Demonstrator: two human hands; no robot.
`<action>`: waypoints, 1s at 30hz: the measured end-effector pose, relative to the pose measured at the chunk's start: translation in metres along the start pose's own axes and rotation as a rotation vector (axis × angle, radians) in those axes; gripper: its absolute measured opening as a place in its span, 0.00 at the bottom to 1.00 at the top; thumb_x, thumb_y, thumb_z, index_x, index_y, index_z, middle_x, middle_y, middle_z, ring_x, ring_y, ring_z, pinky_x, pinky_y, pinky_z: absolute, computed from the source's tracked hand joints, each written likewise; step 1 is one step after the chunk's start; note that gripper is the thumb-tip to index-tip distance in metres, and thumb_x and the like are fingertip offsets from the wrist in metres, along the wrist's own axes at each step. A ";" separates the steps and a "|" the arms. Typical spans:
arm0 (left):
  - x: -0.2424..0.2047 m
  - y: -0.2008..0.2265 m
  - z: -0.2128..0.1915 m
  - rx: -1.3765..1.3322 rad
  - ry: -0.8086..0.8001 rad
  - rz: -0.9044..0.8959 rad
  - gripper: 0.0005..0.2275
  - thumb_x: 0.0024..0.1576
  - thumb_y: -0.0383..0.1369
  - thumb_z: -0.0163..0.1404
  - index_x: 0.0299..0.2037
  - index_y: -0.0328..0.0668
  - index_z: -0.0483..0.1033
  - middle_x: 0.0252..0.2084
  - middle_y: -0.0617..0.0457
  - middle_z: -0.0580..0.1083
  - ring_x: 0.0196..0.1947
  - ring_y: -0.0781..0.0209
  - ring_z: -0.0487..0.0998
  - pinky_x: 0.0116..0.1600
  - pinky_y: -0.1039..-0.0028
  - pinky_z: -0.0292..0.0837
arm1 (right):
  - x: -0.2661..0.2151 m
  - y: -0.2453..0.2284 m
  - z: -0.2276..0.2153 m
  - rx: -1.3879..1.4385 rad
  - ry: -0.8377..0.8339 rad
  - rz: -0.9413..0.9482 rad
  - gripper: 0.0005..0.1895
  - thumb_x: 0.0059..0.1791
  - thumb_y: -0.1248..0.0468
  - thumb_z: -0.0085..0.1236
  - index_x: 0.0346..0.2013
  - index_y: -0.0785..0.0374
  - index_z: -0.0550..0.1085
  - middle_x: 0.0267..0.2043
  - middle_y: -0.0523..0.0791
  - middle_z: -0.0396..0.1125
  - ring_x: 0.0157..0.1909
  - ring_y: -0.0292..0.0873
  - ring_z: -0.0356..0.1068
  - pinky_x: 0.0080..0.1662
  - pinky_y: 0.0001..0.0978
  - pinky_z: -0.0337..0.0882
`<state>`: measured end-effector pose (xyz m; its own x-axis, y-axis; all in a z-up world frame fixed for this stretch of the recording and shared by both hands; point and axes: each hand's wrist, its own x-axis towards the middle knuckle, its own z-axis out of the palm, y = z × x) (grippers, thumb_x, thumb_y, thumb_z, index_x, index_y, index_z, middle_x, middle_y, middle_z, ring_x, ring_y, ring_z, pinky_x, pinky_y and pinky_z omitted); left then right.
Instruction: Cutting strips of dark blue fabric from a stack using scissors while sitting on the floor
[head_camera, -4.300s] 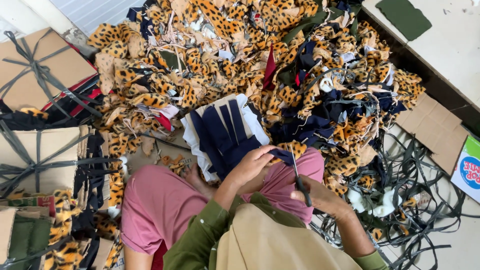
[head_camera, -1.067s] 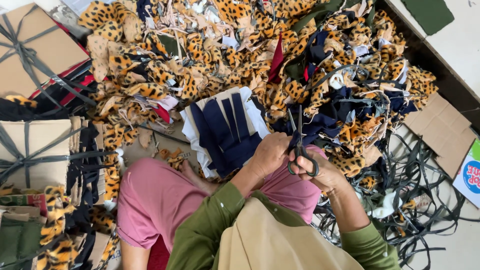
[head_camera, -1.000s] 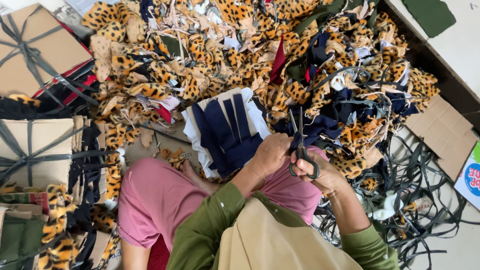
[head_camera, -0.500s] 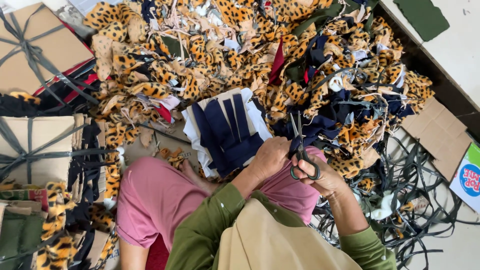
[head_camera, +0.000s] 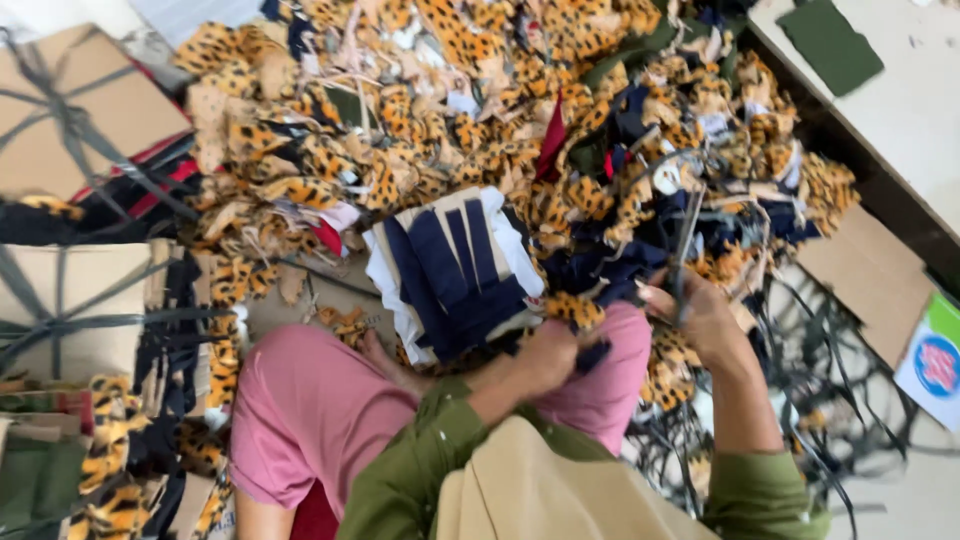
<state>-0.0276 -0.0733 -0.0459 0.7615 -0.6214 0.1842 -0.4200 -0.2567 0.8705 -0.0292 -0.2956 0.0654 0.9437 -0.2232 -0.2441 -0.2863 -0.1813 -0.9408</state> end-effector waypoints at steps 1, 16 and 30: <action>0.000 -0.001 0.000 -0.020 -0.015 -0.007 0.14 0.63 0.32 0.38 0.27 0.39 0.73 0.25 0.44 0.73 0.31 0.37 0.75 0.35 0.54 0.70 | -0.022 -0.013 0.014 -0.007 0.011 0.023 0.16 0.46 0.64 0.70 0.43 0.67 0.75 0.25 0.47 0.68 0.27 0.36 0.67 0.30 0.21 0.68; 0.000 -0.056 -0.007 -1.035 0.154 -0.566 0.15 0.60 0.30 0.53 0.56 0.32 0.73 0.51 0.44 0.72 0.50 0.53 0.77 0.48 0.60 0.82 | -0.001 -0.026 0.013 -0.826 0.478 -0.200 0.23 0.42 0.57 0.72 0.48 0.49 0.71 0.43 0.43 0.74 0.46 0.54 0.74 0.50 0.46 0.70; -0.005 -0.015 -0.026 -0.749 0.015 -0.405 0.18 0.61 0.34 0.54 0.62 0.41 0.72 0.60 0.34 0.71 0.60 0.43 0.73 0.54 0.56 0.76 | -0.018 -0.042 0.067 -0.124 0.027 -0.347 0.18 0.40 0.65 0.74 0.40 0.65 0.75 0.35 0.48 0.71 0.40 0.43 0.71 0.46 0.33 0.70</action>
<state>-0.0122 -0.0469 -0.0479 0.7913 -0.5760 -0.2052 0.3198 0.1038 0.9418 -0.0229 -0.2202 0.0938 0.9840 -0.1527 0.0922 0.0305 -0.3654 -0.9304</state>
